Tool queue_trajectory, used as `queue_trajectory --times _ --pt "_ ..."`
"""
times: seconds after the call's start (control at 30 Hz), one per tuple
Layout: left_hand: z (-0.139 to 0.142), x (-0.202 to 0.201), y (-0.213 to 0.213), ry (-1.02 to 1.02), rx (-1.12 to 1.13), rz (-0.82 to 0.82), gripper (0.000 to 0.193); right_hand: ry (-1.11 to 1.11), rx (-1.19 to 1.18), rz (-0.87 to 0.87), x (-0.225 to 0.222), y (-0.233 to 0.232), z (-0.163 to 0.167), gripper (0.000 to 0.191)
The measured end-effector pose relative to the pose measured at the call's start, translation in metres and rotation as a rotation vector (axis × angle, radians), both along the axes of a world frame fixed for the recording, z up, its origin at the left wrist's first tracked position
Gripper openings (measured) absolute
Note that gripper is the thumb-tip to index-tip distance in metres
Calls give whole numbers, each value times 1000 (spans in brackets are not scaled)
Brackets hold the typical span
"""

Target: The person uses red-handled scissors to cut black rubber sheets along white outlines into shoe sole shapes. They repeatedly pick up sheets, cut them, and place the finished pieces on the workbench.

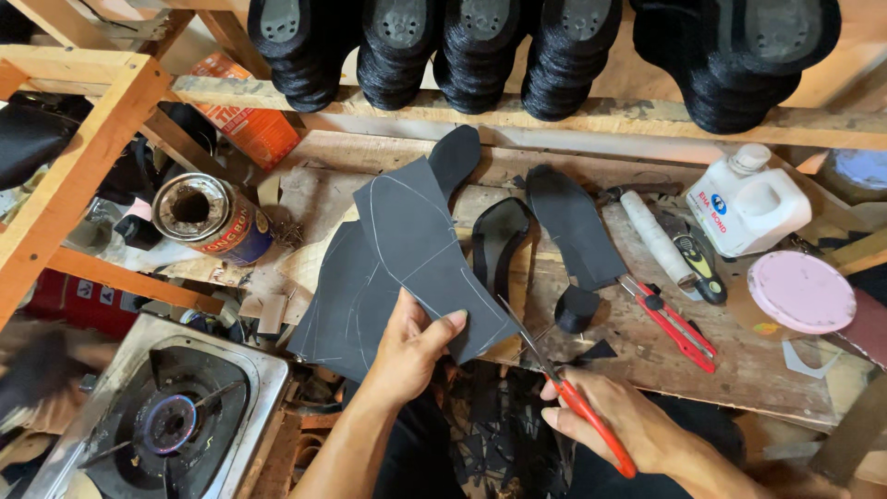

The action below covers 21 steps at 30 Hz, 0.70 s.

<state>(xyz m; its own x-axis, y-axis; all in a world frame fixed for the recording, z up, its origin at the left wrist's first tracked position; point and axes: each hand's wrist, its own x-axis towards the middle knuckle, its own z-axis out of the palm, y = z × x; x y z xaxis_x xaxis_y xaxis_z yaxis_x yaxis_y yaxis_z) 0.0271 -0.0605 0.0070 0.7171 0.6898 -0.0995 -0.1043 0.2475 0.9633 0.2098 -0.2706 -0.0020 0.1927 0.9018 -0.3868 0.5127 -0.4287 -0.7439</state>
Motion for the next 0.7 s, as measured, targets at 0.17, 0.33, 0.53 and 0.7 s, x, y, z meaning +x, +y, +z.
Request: queue_trajectory --times 0.17,0.33,0.53,0.7 --pt "4 0 0 -66 16 -40 61 -3 -32 12 -3 3 12 42" --pt "3 -1 -3 -57 71 -43 61 -6 6 47 -3 4 14 42" --pt "0 0 -9 -90 41 -52 59 -20 -45 52 -4 2 8 43" --pt "0 1 -11 -86 37 -63 58 -24 -24 68 -3 0 4 43"
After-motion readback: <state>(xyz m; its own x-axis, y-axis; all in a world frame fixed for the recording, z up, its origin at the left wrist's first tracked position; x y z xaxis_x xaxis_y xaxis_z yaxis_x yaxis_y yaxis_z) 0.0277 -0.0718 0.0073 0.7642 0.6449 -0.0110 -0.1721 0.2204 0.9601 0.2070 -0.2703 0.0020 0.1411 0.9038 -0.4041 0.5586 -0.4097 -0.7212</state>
